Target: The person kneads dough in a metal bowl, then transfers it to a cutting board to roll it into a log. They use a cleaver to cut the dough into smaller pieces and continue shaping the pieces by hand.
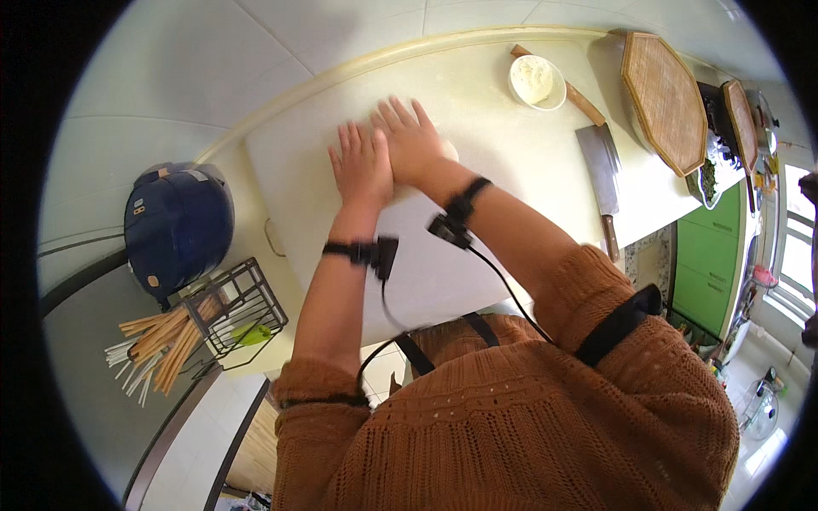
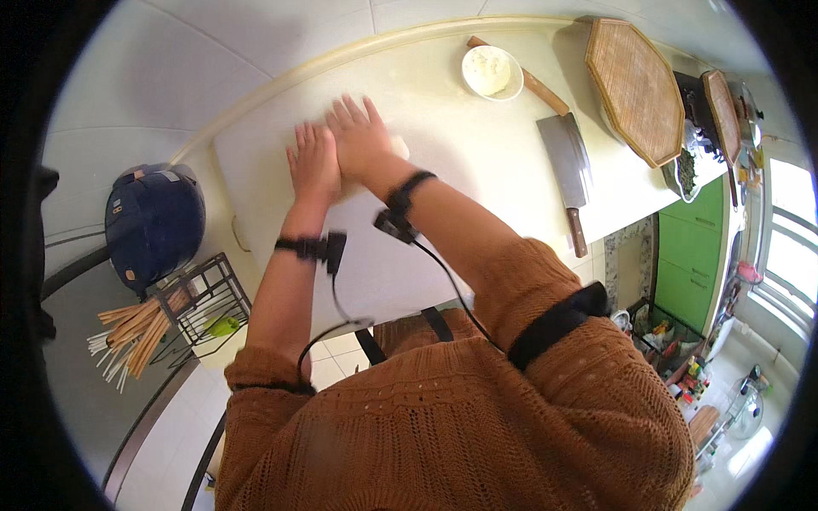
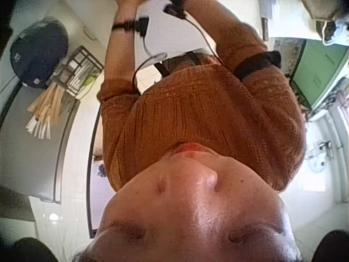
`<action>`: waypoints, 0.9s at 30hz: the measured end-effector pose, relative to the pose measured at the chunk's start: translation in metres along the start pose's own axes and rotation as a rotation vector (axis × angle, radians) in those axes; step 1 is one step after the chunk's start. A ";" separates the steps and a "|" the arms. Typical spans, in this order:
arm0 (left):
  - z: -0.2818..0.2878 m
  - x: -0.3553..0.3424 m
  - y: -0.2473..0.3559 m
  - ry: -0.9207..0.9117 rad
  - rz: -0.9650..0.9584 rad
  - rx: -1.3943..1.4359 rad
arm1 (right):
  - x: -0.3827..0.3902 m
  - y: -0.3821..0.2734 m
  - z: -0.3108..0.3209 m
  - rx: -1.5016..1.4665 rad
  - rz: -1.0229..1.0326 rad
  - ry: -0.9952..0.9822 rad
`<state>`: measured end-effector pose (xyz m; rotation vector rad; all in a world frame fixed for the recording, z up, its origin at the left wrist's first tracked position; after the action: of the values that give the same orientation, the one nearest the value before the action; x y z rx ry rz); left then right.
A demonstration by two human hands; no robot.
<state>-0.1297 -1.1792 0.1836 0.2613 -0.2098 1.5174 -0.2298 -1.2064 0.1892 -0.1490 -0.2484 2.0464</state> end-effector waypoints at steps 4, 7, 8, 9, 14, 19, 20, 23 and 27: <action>0.010 0.157 0.047 0.217 -0.173 0.157 | 0.152 -0.025 0.048 -0.190 0.141 0.043; -0.025 0.225 0.074 0.032 -0.210 0.521 | 0.221 -0.039 0.042 -0.399 0.105 -0.025; -0.039 0.229 0.081 0.020 -0.220 0.611 | 0.228 -0.042 0.035 -0.392 0.137 -0.012; -0.050 0.223 0.081 0.108 -0.192 0.534 | 0.225 -0.040 0.024 -0.351 0.139 -0.008; -0.062 0.157 0.064 0.272 -0.063 0.430 | 0.155 -0.017 -0.005 -0.304 0.159 0.168; -0.026 0.077 0.035 0.322 0.004 0.341 | 0.076 -0.002 -0.002 -0.189 0.063 0.168; -0.024 0.056 0.026 0.302 0.036 0.314 | 0.057 0.002 -0.002 -0.129 0.027 0.186; -0.015 -0.013 0.002 0.363 0.186 0.332 | -0.013 0.018 -0.011 0.002 -0.151 0.152; -0.001 -0.055 -0.010 0.408 0.211 0.319 | -0.046 0.023 -0.010 0.105 -0.140 0.200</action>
<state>-0.1219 -1.2320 0.1659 0.1798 0.3415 1.7768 -0.2257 -1.2567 0.1737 -0.2616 -0.0257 1.8850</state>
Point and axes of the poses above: each hand's wrist, its own x-axis away from the middle knuckle, its own z-axis out of the back of the hand, y = z × x, the point moved 5 cm from there along -x, towards the middle knuckle, and after that the axes turned 4 degrees about -x, right-handed, at the moved point
